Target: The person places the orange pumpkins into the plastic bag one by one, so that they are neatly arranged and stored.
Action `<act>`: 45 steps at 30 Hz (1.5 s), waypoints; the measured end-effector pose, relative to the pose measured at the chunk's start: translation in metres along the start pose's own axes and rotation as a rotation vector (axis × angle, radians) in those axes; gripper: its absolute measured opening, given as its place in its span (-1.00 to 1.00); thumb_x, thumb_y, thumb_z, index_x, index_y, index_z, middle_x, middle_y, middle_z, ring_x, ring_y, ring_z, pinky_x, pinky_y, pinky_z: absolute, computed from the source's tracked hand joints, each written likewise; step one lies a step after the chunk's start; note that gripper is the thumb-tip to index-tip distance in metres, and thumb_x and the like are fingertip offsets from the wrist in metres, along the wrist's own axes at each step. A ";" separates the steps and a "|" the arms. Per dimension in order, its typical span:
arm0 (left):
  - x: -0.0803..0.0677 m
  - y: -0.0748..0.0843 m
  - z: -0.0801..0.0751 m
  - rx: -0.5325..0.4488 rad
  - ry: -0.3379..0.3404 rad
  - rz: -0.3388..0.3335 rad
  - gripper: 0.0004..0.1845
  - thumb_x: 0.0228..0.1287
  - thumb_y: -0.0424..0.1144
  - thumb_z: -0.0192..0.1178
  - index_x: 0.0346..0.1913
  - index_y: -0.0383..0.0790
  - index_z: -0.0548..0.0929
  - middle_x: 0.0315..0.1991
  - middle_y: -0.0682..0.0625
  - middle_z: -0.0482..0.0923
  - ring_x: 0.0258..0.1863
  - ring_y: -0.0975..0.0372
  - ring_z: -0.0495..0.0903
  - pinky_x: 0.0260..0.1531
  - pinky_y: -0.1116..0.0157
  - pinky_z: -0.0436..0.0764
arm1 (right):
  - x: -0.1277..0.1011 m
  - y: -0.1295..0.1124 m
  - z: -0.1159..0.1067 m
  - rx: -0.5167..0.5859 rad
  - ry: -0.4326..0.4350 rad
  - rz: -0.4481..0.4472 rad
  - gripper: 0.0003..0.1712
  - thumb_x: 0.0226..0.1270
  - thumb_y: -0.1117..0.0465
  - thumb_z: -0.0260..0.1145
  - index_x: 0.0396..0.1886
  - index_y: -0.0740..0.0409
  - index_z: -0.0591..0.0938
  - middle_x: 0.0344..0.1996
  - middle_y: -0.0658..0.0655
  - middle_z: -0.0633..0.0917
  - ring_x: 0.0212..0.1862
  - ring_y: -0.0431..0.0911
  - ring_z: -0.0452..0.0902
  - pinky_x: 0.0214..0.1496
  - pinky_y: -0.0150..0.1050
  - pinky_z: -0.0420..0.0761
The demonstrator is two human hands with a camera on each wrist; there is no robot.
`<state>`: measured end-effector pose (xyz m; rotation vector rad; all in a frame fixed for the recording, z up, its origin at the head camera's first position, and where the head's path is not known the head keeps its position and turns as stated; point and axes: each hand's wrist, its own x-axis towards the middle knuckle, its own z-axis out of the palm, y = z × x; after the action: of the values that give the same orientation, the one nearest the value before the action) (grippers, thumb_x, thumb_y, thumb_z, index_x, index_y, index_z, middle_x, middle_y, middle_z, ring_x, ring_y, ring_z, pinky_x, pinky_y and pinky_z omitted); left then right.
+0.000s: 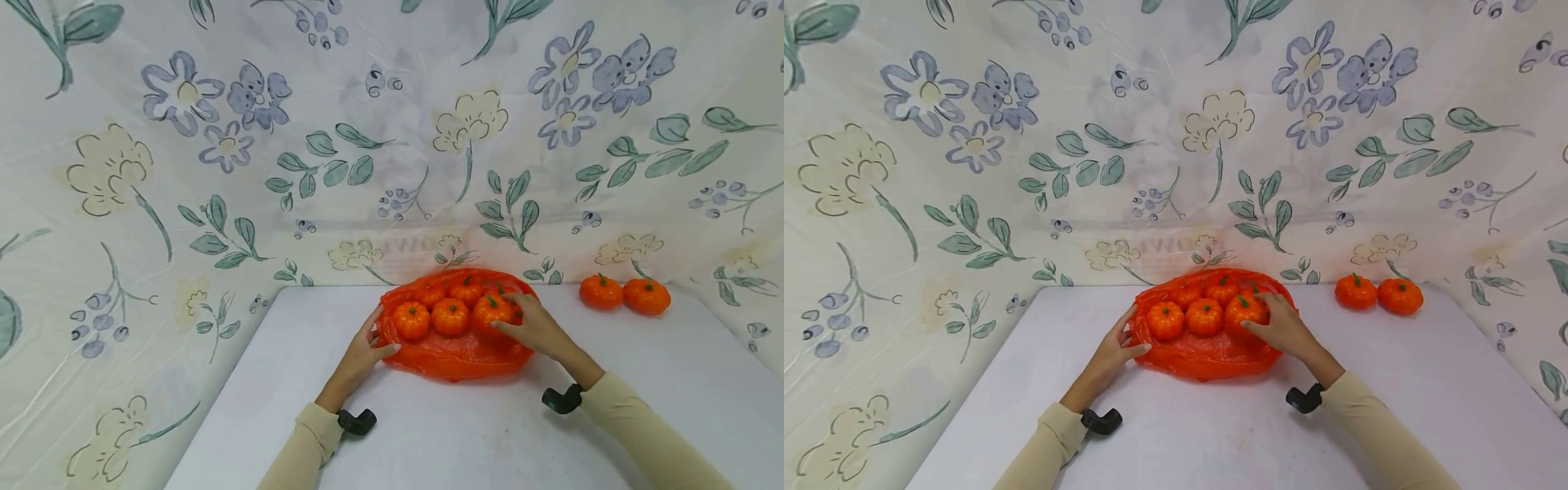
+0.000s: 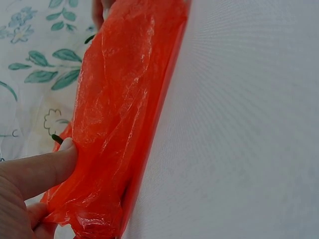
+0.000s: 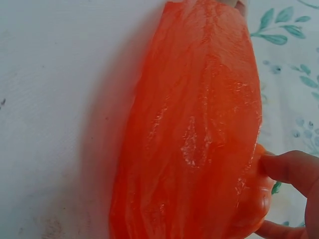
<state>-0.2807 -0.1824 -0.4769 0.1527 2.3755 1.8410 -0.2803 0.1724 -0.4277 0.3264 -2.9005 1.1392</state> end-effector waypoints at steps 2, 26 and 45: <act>0.000 0.000 0.000 0.001 0.003 -0.001 -0.02 0.19 -0.19 0.41 0.58 0.22 0.09 0.61 -0.04 -0.01 0.45 -0.14 0.22 0.28 -0.09 0.51 | 0.000 0.001 0.000 0.003 0.001 -0.006 -0.13 0.30 -0.04 0.41 0.44 0.30 0.30 0.37 0.45 0.33 0.38 0.37 0.28 0.30 0.34 0.44; 0.003 0.001 0.000 0.022 -0.007 0.009 -0.05 0.22 -0.20 0.39 0.58 0.22 0.09 0.62 -0.06 -0.05 0.46 -0.16 0.21 0.30 -0.10 0.49 | 0.002 0.008 0.016 -0.010 -0.016 0.028 -0.16 0.29 0.02 0.43 0.43 0.27 0.31 0.37 0.44 0.28 0.39 0.37 0.26 0.25 0.29 0.51; 0.000 -0.001 0.000 -0.001 -0.001 0.006 -0.04 0.20 -0.19 0.40 0.58 0.20 0.10 0.61 -0.07 0.01 0.44 -0.14 0.24 0.27 -0.07 0.53 | 0.005 0.015 0.025 -0.071 -0.019 -0.008 -0.16 0.29 0.00 0.42 0.43 0.33 0.35 0.25 0.47 0.36 0.30 0.37 0.37 0.25 0.30 0.51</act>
<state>-0.2804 -0.1830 -0.4783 0.1609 2.3761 1.8445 -0.2860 0.1652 -0.4555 0.3492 -2.9450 1.0346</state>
